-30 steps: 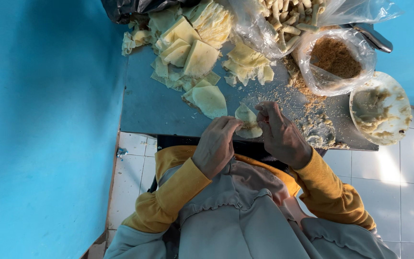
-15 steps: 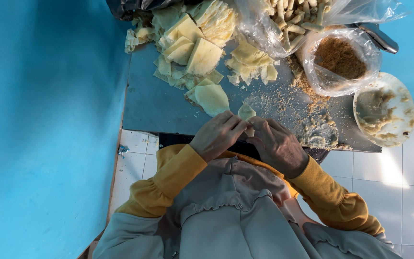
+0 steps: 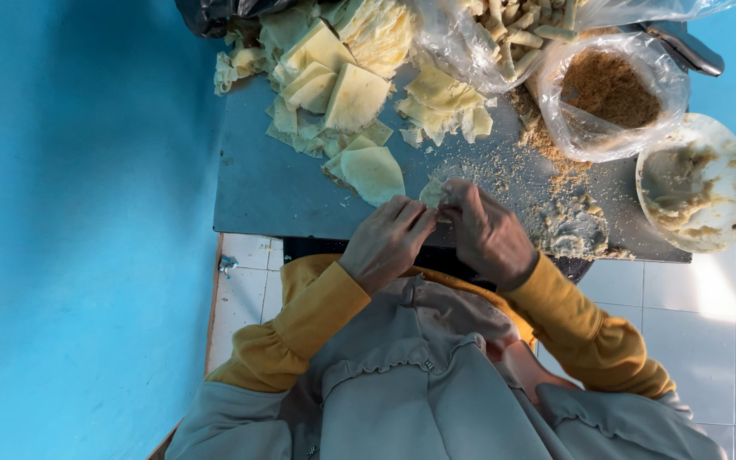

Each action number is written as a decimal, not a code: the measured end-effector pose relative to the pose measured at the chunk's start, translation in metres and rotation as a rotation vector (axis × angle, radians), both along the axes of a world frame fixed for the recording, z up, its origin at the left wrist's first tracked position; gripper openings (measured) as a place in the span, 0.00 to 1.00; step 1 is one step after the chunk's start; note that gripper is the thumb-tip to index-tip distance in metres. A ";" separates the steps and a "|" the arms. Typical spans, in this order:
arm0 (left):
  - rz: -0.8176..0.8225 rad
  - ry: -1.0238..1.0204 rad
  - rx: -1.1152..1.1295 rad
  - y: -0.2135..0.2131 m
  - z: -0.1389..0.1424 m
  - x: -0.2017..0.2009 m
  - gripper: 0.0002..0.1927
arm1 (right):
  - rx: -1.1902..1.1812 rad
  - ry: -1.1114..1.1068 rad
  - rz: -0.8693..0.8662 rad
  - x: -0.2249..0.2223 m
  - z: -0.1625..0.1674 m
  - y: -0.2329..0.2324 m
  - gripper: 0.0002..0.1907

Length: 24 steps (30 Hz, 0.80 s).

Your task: The person sits at a metal table and folds small square pieces of pale dough by hand, pinching the edges closed over a small amount of brown filling taken from a plastic-lined container, and sets the folded piece aside before picking up the next square. Folded pieces accumulate on the table among a pile of unfolded dough squares.

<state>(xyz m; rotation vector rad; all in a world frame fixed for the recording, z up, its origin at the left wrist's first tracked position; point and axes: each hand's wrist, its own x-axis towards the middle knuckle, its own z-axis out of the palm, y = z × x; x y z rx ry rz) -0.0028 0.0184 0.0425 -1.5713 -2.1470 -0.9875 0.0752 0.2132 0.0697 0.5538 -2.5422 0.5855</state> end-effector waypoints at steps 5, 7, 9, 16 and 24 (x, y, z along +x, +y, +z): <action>0.055 -0.018 -0.054 0.013 -0.004 -0.004 0.09 | 0.057 0.039 -0.025 0.014 -0.002 0.000 0.48; 0.065 -0.204 -0.052 0.021 -0.002 -0.011 0.07 | -0.068 -0.136 -0.068 0.004 0.003 0.008 0.38; 0.058 -0.333 -0.112 0.027 0.001 -0.025 0.05 | -0.275 -0.515 -0.160 -0.013 0.010 0.019 0.25; 0.016 -0.442 -0.198 0.027 0.009 -0.047 0.04 | -0.274 -0.362 -0.088 -0.017 0.013 0.013 0.28; 0.025 0.085 -0.160 0.013 0.002 -0.019 0.06 | 0.123 -0.039 -0.192 0.012 -0.003 -0.012 0.46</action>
